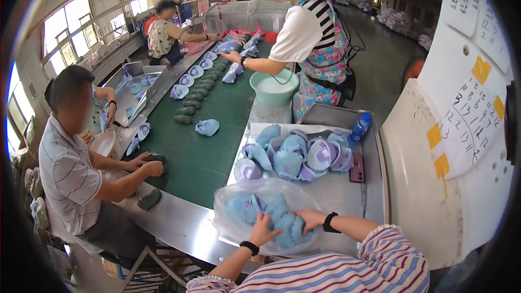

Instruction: The person repeatedly picks up light blue slippers from a pile on a table, places them into a clear plastic bag, and occasionally adjusts the bag. The task is performed by hand in a factory setting with other workers visible in the background.

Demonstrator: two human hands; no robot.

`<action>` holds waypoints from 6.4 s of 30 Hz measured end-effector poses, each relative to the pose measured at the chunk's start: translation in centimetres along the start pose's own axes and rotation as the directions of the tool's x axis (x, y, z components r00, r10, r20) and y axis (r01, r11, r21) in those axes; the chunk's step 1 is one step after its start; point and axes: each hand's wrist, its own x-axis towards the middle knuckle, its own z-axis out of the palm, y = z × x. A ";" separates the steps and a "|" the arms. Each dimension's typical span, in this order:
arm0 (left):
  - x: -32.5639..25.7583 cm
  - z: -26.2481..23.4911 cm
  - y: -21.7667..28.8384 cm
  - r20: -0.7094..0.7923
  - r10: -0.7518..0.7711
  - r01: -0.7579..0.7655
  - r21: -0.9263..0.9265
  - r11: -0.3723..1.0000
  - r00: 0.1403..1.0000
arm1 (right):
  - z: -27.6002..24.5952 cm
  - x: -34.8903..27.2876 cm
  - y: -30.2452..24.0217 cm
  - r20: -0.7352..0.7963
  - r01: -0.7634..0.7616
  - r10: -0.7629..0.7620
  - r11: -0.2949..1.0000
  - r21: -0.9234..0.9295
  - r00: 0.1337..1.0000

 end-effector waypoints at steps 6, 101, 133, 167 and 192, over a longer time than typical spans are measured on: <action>-0.1 3.4 -2.4 -0.107 -0.031 0.036 0.042 0.998 0.994 | 0.9 -1.2 0.2 -0.218 -0.128 0.181 0.963 0.237 0.959; 16.6 -22.2 -10.8 -0.368 -0.346 -0.209 -0.884 0.418 0.863 | -11.2 4.0 -15.0 -0.397 0.505 -0.387 0.824 0.255 0.832; 8.1 -28.5 -20.7 -0.329 -0.868 -0.171 -0.943 0.284 0.371 | -3.0 7.5 -11.6 -0.238 0.099 0.193 0.542 0.835 0.952; -0.7 -7.6 -6.6 -0.203 -0.026 0.088 0.305 0.948 0.979 | 1.3 16.8 -9.5 -0.299 -0.059 -0.010 0.974 -0.221 0.954; 0.7 -16.8 -4.5 -0.058 -0.287 0.031 -0.954 0.298 0.956 | -4.6 6.8 -7.5 -0.129 0.113 -0.018 -0.370 0.922 0.991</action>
